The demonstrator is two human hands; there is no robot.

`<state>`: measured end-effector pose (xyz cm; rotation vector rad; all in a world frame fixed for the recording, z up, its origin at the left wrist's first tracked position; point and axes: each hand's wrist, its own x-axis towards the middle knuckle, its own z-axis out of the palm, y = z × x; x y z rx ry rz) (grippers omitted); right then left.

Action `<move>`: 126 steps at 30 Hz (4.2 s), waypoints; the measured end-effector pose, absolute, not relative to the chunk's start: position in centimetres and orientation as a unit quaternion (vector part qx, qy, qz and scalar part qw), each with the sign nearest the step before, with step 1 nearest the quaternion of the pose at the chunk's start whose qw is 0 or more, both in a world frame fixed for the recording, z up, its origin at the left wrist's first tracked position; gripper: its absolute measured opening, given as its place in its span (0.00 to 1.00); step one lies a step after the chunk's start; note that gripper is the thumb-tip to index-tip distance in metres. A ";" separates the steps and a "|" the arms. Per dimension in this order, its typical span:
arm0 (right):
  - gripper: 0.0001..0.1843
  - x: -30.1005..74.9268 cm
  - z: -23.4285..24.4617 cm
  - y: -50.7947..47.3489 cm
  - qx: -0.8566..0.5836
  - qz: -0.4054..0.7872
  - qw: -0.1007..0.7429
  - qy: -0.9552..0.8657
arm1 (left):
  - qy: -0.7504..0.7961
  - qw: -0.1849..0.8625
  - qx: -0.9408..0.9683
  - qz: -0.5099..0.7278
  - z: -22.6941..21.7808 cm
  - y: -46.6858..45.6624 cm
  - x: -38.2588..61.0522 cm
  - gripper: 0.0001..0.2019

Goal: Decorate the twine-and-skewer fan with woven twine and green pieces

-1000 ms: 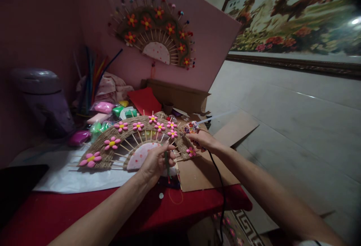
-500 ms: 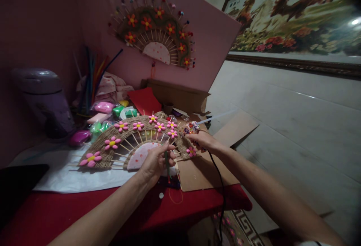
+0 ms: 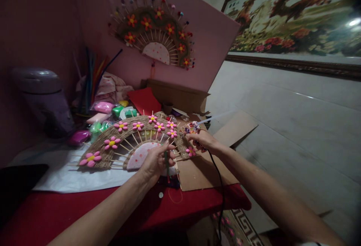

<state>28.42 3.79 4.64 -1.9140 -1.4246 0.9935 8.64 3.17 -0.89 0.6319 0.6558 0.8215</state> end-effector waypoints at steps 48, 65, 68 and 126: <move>0.15 27.7 4.3 2.5 -0.703 0.396 0.258 -0.531 | 0.299 0.817 0.304 0.387 -1.2 3.2 8.6 0.11; 0.16 27.3 4.4 1.7 -0.714 0.401 0.230 -0.525 | 0.305 0.817 0.302 0.386 -1.2 3.2 8.7 0.11; 0.15 27.2 4.5 1.6 -0.709 0.415 0.232 -0.522 | 0.305 0.817 0.301 0.386 -1.2 3.2 8.7 0.11; 0.21 28.9 3.7 1.4 -0.670 0.363 0.456 -0.460 | 0.305 0.817 0.303 0.385 -1.1 3.0 8.7 0.11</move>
